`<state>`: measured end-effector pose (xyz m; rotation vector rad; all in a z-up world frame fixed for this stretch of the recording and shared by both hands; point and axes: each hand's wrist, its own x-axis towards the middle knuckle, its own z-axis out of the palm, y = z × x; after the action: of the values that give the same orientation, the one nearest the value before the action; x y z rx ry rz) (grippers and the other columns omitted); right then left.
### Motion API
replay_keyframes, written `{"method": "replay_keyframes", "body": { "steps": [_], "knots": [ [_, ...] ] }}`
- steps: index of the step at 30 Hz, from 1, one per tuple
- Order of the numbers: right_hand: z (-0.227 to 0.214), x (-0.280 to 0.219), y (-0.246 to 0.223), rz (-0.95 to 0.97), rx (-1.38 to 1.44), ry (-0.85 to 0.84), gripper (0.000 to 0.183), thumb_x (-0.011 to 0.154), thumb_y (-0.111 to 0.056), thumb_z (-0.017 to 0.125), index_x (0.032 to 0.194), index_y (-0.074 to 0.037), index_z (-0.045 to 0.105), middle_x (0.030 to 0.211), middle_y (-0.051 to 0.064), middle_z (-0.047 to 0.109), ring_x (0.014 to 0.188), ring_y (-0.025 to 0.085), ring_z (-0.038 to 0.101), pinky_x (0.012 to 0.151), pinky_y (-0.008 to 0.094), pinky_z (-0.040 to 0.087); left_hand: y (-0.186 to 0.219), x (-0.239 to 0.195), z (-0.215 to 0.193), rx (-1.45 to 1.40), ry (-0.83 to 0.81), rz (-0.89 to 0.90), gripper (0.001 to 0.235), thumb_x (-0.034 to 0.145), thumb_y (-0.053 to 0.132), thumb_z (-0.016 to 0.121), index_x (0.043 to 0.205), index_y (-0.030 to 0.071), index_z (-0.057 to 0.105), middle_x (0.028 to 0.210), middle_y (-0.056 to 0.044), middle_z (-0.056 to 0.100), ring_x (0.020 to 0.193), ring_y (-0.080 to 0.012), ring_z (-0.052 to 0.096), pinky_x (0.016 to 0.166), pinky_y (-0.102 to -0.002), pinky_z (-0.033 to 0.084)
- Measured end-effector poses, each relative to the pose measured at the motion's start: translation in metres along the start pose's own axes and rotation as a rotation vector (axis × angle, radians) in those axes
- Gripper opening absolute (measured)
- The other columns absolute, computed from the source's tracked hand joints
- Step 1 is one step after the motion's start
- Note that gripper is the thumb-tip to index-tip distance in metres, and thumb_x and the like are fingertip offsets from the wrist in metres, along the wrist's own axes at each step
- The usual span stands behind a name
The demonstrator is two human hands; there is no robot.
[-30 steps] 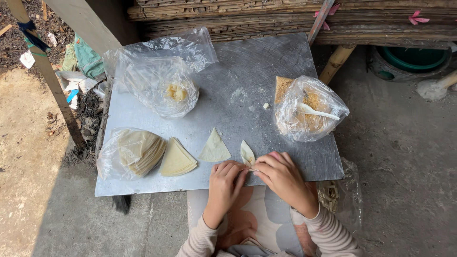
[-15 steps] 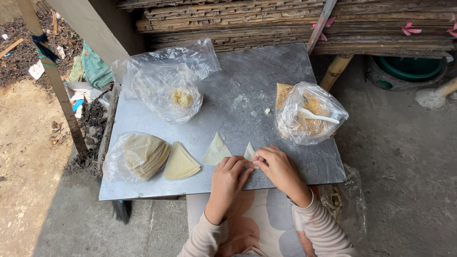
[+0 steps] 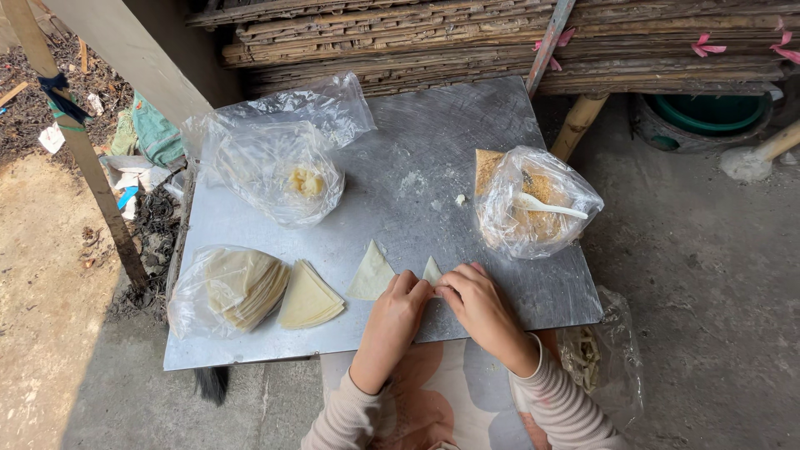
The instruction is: The person folds triangular pastry sheets, places a granular filling onto each sheet using a plastic spoon, and folds the sheets into triangular parcels. The person repeats this process for several units, arranging the finished parcels on the table.
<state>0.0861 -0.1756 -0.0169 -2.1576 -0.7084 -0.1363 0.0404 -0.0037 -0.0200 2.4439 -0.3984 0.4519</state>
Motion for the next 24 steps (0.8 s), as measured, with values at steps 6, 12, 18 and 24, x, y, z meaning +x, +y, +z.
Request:
{"method": "replay_keyframes", "body": {
  "steps": [6, 12, 18, 24],
  "knots": [
    [-0.007, -0.003, -0.004, -0.11, -0.103, 0.003, 0.011, 0.085, -0.009, 0.073, 0.093, -0.002, 0.072, 0.093, 0.009, 0.071, 0.088, 0.03, 0.061, 0.083, 0.042, 0.048, -0.004, 0.003, -0.001, 0.002, -0.05, 0.0, 0.02, 0.081, -0.002, 0.062, 0.1, 0.003, 0.062, 0.098, -0.013, 0.057, 0.095, -0.0332, 0.063, 0.077, -0.041, 0.055],
    [-0.006, 0.0, -0.009, -0.082, -0.181, 0.002, 0.01, 0.088, -0.005, 0.07, 0.097, -0.002, 0.073, 0.095, 0.009, 0.067, 0.091, 0.029, 0.06, 0.083, 0.039, 0.049, -0.003, 0.003, -0.005, -0.038, 0.02, 0.048, 0.014, 0.088, 0.006, 0.068, 0.103, 0.004, 0.066, 0.094, -0.011, 0.06, 0.087, -0.0302, 0.064, 0.073, -0.039, 0.054],
    [-0.004, -0.003, -0.015, -0.178, -0.2, 0.068, 0.017, 0.085, -0.006, 0.069, 0.101, -0.001, 0.071, 0.098, 0.008, 0.067, 0.091, 0.028, 0.06, 0.082, 0.04, 0.047, -0.007, 0.004, -0.002, -0.033, 0.04, 0.016, 0.011, 0.09, 0.009, 0.07, 0.098, 0.002, 0.067, 0.095, -0.011, 0.06, 0.088, -0.029, 0.065, 0.07, -0.038, 0.055],
    [-0.003, 0.001, -0.016, -0.149, -0.252, 0.045, 0.017, 0.088, -0.004, 0.067, 0.104, -0.003, 0.072, 0.102, 0.009, 0.064, 0.096, 0.028, 0.058, 0.085, 0.039, 0.048, -0.01, 0.004, 0.002, -0.044, 0.086, 0.027, 0.013, 0.089, 0.009, 0.071, 0.1, 0.003, 0.07, 0.094, -0.01, 0.061, 0.085, -0.029, 0.066, 0.069, -0.038, 0.055]
  ]
}}
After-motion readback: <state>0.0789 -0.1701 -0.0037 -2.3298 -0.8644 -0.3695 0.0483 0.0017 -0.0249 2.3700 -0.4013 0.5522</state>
